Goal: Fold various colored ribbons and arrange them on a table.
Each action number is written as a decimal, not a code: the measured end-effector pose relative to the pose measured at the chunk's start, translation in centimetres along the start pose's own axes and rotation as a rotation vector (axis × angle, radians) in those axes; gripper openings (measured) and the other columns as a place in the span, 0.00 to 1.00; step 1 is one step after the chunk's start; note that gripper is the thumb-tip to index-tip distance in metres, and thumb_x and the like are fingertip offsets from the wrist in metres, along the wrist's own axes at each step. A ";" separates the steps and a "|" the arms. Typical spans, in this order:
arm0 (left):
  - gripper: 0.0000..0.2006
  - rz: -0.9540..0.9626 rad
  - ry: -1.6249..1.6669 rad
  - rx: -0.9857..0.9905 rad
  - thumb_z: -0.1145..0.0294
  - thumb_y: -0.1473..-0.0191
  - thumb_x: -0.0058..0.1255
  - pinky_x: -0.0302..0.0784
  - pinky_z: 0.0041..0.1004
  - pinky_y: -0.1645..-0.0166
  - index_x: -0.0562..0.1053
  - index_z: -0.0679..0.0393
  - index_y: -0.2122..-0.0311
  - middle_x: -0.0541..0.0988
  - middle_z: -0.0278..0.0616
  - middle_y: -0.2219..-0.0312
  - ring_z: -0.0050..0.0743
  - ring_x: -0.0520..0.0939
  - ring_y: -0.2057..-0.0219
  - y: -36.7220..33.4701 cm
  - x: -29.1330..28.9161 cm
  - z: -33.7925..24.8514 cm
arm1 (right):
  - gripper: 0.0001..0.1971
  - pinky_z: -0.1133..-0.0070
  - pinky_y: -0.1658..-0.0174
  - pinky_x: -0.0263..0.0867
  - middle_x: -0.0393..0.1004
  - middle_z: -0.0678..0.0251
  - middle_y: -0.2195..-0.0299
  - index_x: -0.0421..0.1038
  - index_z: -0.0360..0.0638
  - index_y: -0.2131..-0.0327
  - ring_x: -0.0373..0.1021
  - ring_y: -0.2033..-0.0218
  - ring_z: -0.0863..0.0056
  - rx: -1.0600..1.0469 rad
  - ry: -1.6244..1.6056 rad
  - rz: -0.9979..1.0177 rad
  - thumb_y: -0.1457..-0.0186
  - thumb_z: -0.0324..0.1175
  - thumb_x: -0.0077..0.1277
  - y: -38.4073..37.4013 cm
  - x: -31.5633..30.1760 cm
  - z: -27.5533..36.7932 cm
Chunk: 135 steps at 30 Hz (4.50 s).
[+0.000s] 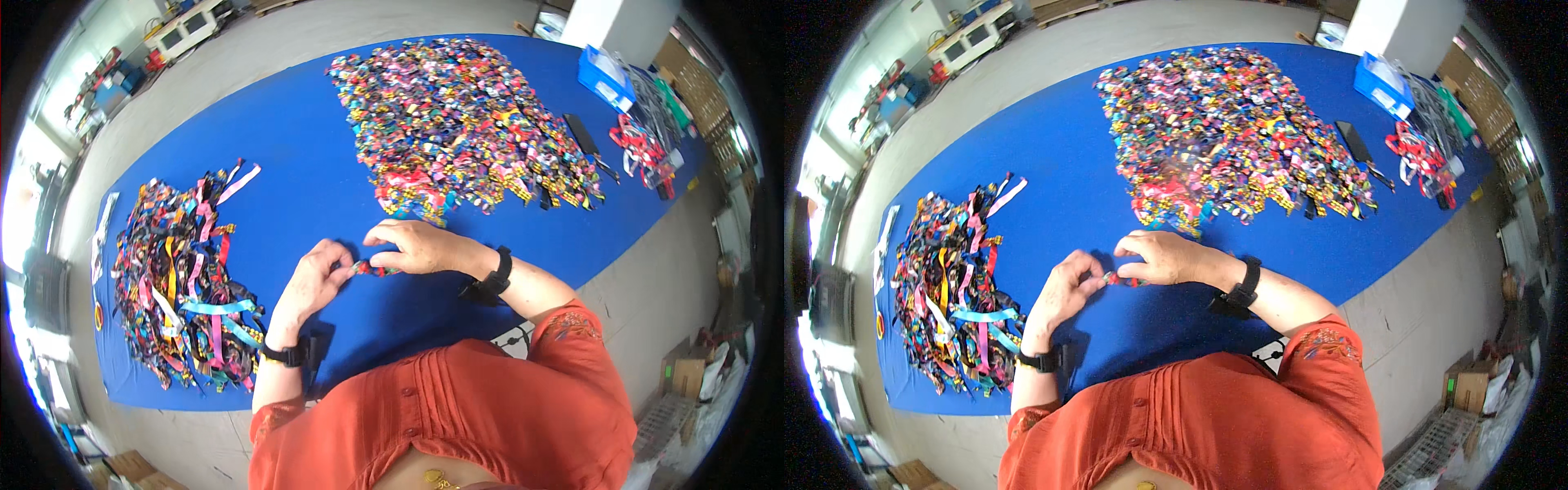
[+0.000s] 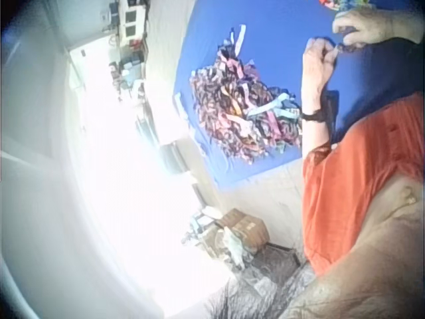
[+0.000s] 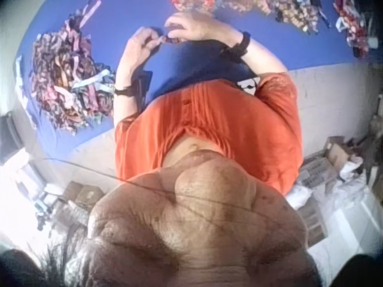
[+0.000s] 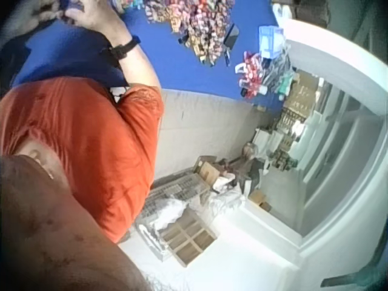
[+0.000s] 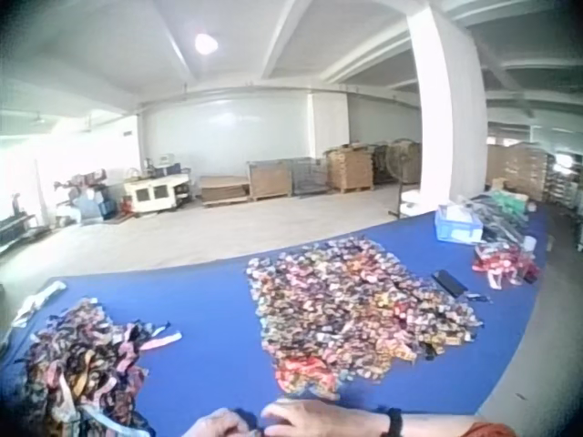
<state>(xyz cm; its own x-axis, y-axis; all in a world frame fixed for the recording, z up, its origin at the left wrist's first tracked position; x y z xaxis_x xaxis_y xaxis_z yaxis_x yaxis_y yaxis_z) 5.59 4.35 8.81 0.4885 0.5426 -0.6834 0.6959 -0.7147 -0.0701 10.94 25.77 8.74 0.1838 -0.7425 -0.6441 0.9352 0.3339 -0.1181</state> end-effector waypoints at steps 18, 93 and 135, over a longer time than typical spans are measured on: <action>0.09 -0.210 1.156 -0.217 0.70 0.39 0.56 0.77 0.21 0.64 0.74 0.63 0.58 0.81 0.38 0.69 0.21 0.81 0.71 -1.8 -0.1 9.8 | 0.17 0.76 0.57 0.73 0.79 0.63 0.64 0.72 0.38 0.49 0.78 0.62 0.71 0.297 -1.261 0.234 0.32 0.40 0.46 -9.8 5.5 -2.6; 0.09 -0.208 0.922 -0.168 0.67 0.33 0.47 0.67 0.19 0.82 0.71 0.60 0.65 0.79 0.39 0.78 0.19 0.74 0.86 -2.0 0.6 8.7 | 0.17 0.82 0.70 0.72 0.72 0.67 0.64 0.64 0.40 0.53 0.71 0.72 0.82 0.163 -1.058 -0.048 0.34 0.43 0.51 -10.2 8.8 -3.7; 0.06 -0.461 1.308 -0.153 0.70 0.37 0.51 0.75 0.25 0.73 0.71 0.58 0.66 0.81 0.45 0.68 0.25 0.77 0.79 -1.9 -0.9 11.8 | 0.06 0.87 0.83 0.53 0.72 0.72 0.75 0.68 0.42 0.61 0.58 0.85 0.91 0.230 -1.073 0.107 0.37 0.32 0.52 -10.4 8.8 -3.7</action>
<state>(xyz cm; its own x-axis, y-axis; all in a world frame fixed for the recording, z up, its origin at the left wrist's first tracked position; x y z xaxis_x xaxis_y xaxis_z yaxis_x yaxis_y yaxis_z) -2.42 0.03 1.04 0.2745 0.7874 0.5519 0.9352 -0.3522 0.0373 1.70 17.92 1.56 0.3302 -0.8719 0.3617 0.9125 0.3929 0.1141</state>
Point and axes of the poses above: each hand's wrist, its own y-axis away from the middle knuckle, its own x-axis out of the palm, z = x × y, the point moved 3 cm from there along -y, towards the middle knuckle
